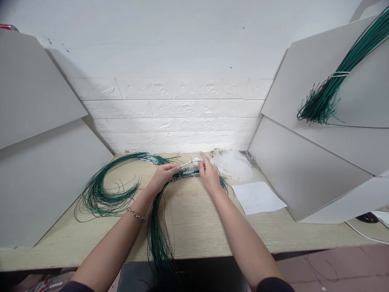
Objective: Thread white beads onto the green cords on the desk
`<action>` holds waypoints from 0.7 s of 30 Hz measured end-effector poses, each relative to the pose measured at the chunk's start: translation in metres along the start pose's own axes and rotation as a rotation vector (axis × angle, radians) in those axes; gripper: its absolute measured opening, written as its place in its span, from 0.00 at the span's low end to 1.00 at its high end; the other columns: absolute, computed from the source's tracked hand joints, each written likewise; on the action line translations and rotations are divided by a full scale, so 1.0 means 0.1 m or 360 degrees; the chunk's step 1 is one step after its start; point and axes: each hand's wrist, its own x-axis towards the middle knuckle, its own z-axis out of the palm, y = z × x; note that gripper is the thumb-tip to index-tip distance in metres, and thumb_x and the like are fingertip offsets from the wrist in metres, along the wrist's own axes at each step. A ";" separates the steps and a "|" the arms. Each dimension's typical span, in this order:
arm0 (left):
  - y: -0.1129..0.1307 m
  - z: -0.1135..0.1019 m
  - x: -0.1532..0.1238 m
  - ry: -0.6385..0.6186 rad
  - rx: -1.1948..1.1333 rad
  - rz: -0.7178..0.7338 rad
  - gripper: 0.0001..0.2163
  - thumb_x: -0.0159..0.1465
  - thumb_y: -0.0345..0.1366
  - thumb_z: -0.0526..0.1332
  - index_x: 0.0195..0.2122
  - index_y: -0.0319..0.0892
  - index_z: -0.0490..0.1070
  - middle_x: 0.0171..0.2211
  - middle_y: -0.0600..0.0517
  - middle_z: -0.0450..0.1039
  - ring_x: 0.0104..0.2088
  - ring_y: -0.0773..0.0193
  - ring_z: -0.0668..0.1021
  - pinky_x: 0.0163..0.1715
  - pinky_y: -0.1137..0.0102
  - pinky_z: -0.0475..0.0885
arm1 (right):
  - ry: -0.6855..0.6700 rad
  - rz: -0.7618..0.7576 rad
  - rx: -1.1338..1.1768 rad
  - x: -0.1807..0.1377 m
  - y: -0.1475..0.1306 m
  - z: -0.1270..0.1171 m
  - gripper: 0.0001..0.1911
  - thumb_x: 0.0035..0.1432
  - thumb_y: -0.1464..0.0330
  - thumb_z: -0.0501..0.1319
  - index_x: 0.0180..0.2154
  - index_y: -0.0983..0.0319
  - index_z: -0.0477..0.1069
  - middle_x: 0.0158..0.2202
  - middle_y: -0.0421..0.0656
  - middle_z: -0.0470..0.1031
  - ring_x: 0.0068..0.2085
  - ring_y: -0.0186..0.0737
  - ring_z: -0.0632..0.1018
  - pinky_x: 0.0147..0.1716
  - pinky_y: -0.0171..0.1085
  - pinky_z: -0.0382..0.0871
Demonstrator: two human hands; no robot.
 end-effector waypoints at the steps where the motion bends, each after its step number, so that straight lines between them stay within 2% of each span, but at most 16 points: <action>1: -0.01 0.00 0.00 -0.0003 -0.0007 0.0002 0.14 0.48 0.43 0.62 0.28 0.36 0.74 0.12 0.57 0.59 0.18 0.72 0.60 0.18 0.75 0.54 | -0.0052 -0.0080 -0.0091 0.00 0.00 0.00 0.20 0.57 0.64 0.47 0.51 0.61 0.60 0.29 0.42 0.73 0.28 0.36 0.73 0.32 0.32 0.64; 4: -0.02 0.00 0.01 -0.0010 -0.0034 0.0006 0.15 0.48 0.43 0.62 0.30 0.35 0.74 0.13 0.57 0.57 0.16 0.74 0.57 0.17 0.76 0.51 | -0.0142 -0.0228 -0.0239 0.00 -0.01 -0.01 0.17 0.59 0.63 0.45 0.43 0.61 0.66 0.32 0.43 0.74 0.33 0.37 0.73 0.35 0.32 0.63; 7: 0.00 -0.03 0.00 -0.0093 -0.0002 0.0013 0.18 0.50 0.45 0.60 0.34 0.34 0.73 0.13 0.58 0.55 0.16 0.76 0.54 0.16 0.77 0.47 | -0.0068 -0.0264 -0.0285 0.00 -0.01 -0.06 0.16 0.59 0.62 0.45 0.40 0.60 0.68 0.29 0.42 0.74 0.30 0.37 0.73 0.32 0.32 0.63; 9: 0.02 -0.05 -0.01 -0.0198 0.0040 0.0014 0.20 0.51 0.47 0.59 0.36 0.34 0.73 0.13 0.59 0.53 0.15 0.76 0.53 0.15 0.77 0.45 | 0.0098 -0.0256 -0.0260 0.02 -0.02 -0.13 0.16 0.58 0.61 0.46 0.38 0.60 0.69 0.26 0.41 0.73 0.28 0.36 0.73 0.30 0.32 0.63; 15: 0.01 -0.04 -0.04 -0.0465 0.0029 -0.0100 0.22 0.50 0.49 0.59 0.36 0.33 0.72 0.12 0.61 0.46 0.14 0.76 0.51 0.14 0.77 0.44 | 0.0793 -0.0168 -0.0066 0.15 -0.05 -0.49 0.17 0.58 0.60 0.48 0.34 0.62 0.69 0.19 0.38 0.68 0.22 0.32 0.70 0.26 0.30 0.62; 18: -0.08 0.03 -0.05 -0.0667 -0.0058 -0.0196 0.21 0.50 0.48 0.60 0.34 0.33 0.72 0.12 0.61 0.47 0.14 0.77 0.51 0.14 0.77 0.46 | 0.0973 -0.0205 -0.0035 0.25 -0.13 -0.66 0.17 0.58 0.59 0.48 0.33 0.63 0.69 0.18 0.37 0.67 0.20 0.31 0.69 0.25 0.30 0.62; 21: -0.21 0.09 -0.06 -0.0979 -0.0193 -0.0342 0.18 0.51 0.46 0.61 0.33 0.33 0.72 0.11 0.61 0.48 0.14 0.76 0.53 0.14 0.77 0.51 | 0.1110 -0.0309 -0.0107 0.31 -0.26 -0.84 0.17 0.58 0.60 0.48 0.33 0.63 0.69 0.18 0.37 0.66 0.20 0.30 0.69 0.24 0.30 0.62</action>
